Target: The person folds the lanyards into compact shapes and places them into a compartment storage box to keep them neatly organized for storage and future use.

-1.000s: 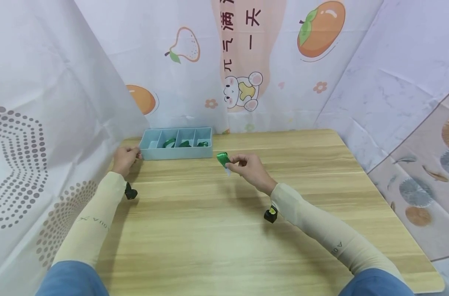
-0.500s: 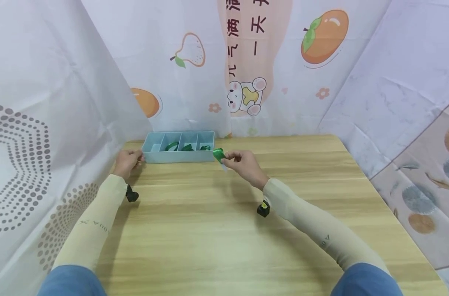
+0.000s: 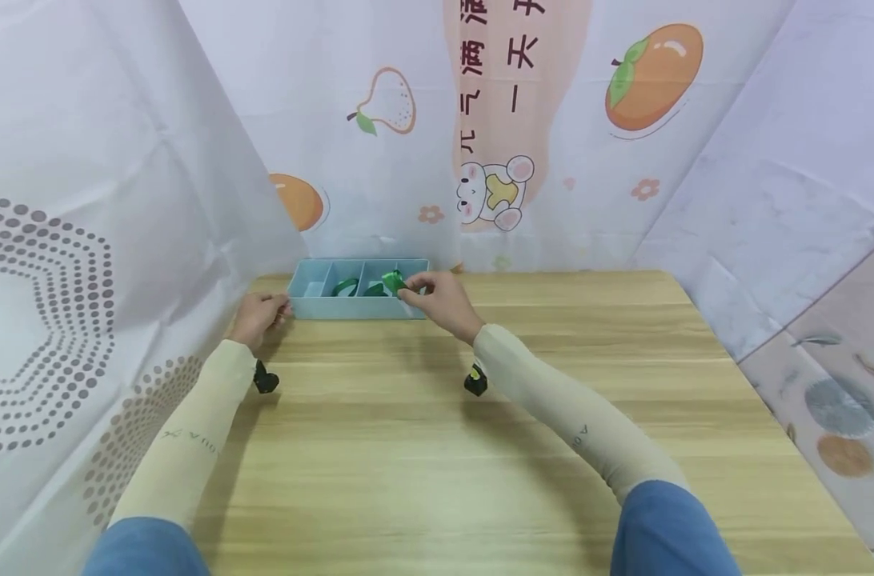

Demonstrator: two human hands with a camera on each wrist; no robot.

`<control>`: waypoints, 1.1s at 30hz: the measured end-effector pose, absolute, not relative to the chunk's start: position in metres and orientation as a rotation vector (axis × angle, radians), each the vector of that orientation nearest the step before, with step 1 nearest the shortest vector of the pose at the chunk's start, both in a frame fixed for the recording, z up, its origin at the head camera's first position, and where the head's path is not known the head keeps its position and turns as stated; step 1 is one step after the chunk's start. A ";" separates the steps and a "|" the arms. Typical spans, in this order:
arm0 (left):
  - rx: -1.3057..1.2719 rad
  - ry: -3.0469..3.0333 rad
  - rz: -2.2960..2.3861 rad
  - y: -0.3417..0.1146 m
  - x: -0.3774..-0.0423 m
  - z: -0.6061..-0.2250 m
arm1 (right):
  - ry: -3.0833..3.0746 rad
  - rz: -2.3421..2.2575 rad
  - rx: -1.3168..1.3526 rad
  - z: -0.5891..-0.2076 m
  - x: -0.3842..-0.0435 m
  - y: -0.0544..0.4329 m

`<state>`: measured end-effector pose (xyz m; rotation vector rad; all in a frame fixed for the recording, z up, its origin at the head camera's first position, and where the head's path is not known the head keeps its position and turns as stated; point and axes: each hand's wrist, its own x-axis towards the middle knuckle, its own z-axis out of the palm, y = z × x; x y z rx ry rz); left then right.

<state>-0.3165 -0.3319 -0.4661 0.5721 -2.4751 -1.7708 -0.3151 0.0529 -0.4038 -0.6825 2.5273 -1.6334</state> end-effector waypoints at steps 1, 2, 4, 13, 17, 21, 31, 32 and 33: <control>0.570 -2.473 -1.776 -0.332 -0.316 -0.465 | 2.529 -1.639 -0.699 -0.403 -0.317 0.047; 0.572 -2.472 -1.779 -0.333 -0.317 -0.465 | 2.534 -1.640 -0.713 -0.403 -0.320 0.041; 0.575 -2.467 -1.799 -0.334 -0.317 -0.464 | 2.532 -1.638 -0.722 -0.403 -0.323 0.030; 0.580 -2.443 -1.830 -0.334 -0.318 -0.463 | 2.575 -1.622 -0.682 -0.410 -0.336 -0.013; 0.577 -2.445 -1.838 -0.333 -0.317 -0.463 | 2.557 -1.642 -0.614 -0.413 -0.343 -0.029; 0.579 -2.425 -1.849 -0.334 -0.317 -0.463 | 2.540 -1.625 -0.590 -0.416 -0.349 -0.049; 0.590 -2.355 -1.932 -0.333 -0.318 -0.468 | 2.554 -1.625 -0.521 -0.422 -0.363 -0.097; 0.595 -2.340 -1.944 -0.333 -0.318 -0.467 | 2.561 -1.621 -0.513 -0.422 -0.364 -0.102; 0.599 -2.326 -1.954 -0.333 -0.319 -0.467 | 2.564 -1.620 -0.505 -0.422 -0.365 -0.107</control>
